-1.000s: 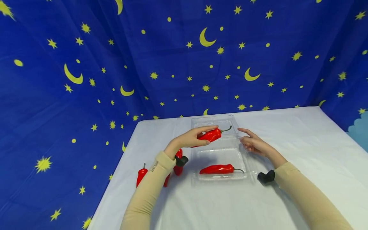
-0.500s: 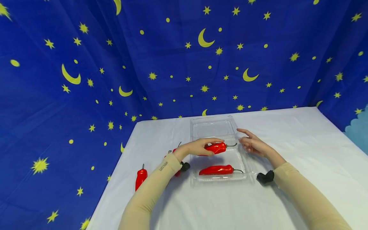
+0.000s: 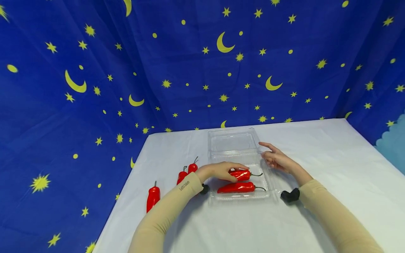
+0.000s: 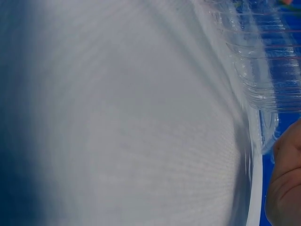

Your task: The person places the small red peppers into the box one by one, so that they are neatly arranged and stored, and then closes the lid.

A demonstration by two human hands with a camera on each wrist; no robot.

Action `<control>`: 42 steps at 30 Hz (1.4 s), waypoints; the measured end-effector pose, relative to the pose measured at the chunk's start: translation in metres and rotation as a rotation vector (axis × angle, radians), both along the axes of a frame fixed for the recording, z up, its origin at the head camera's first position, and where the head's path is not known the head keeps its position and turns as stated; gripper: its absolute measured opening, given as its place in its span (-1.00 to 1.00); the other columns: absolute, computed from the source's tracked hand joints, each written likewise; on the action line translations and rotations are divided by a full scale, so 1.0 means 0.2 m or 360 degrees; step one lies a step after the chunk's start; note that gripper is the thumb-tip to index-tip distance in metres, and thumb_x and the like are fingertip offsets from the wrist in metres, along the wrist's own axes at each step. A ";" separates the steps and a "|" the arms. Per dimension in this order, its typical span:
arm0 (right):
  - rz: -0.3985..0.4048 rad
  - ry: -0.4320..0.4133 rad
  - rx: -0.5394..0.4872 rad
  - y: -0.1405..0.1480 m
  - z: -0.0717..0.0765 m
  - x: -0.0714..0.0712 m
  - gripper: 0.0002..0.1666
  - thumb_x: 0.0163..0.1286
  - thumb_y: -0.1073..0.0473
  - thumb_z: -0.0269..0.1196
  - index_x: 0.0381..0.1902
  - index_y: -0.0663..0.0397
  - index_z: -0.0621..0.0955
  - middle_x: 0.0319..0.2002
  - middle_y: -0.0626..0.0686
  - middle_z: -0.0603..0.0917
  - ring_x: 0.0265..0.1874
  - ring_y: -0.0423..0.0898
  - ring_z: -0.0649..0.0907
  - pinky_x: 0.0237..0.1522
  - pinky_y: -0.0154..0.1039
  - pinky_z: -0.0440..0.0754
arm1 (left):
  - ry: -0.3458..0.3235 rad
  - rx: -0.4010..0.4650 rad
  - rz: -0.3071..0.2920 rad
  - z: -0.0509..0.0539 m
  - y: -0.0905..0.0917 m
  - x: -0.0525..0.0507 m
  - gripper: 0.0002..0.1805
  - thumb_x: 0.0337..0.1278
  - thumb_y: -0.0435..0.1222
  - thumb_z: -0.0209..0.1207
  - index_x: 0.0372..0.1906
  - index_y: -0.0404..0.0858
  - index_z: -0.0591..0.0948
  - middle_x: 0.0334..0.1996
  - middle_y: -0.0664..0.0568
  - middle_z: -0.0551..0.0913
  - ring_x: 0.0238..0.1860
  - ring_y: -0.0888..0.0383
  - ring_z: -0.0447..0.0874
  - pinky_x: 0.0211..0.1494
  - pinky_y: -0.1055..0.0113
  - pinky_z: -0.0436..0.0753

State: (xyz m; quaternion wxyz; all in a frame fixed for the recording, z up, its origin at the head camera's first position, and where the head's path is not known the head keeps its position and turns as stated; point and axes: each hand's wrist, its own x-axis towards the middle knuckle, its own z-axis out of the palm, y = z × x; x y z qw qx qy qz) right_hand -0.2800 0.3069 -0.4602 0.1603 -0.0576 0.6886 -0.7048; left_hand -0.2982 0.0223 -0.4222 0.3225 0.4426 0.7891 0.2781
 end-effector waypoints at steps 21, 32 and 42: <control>0.0008 -0.0011 -0.0010 -0.02 0.01 -0.01 -0.21 0.42 0.31 0.00 0.49 -0.01 -0.07 -0.55 -0.07 0.37 -0.70 -0.25 0.35 -0.65 -0.41 0.36 | 0.0029 -0.0081 -0.0023 -0.01 0.00 0.03 -0.37 0.15 -0.34 0.18 0.35 0.03 0.38 0.25 0.11 0.38 0.14 0.27 0.32 0.19 0.36 0.35; 0.0007 -0.0015 0.0038 0.00 0.01 0.00 -0.20 0.40 0.31 0.00 0.49 -0.01 -0.06 -0.63 -0.09 0.32 -0.69 -0.24 0.34 -0.64 -0.41 0.34 | 0.0240 -0.0069 0.0005 0.17 -0.09 0.06 -0.27 0.15 -0.11 0.23 0.42 -0.04 0.26 0.36 0.08 0.26 0.32 0.07 0.23 0.30 0.19 0.28; 0.0019 -0.0006 0.0066 0.01 0.00 -0.01 -0.19 0.36 0.32 -0.01 0.49 -0.01 -0.06 -0.64 -0.11 0.30 -0.67 -0.24 0.33 -0.63 -0.41 0.32 | 0.0504 0.0259 0.0329 0.49 -0.39 0.09 -0.24 0.15 -0.02 0.22 0.44 -0.01 0.22 0.37 0.10 0.24 0.28 0.04 0.26 0.25 0.00 0.33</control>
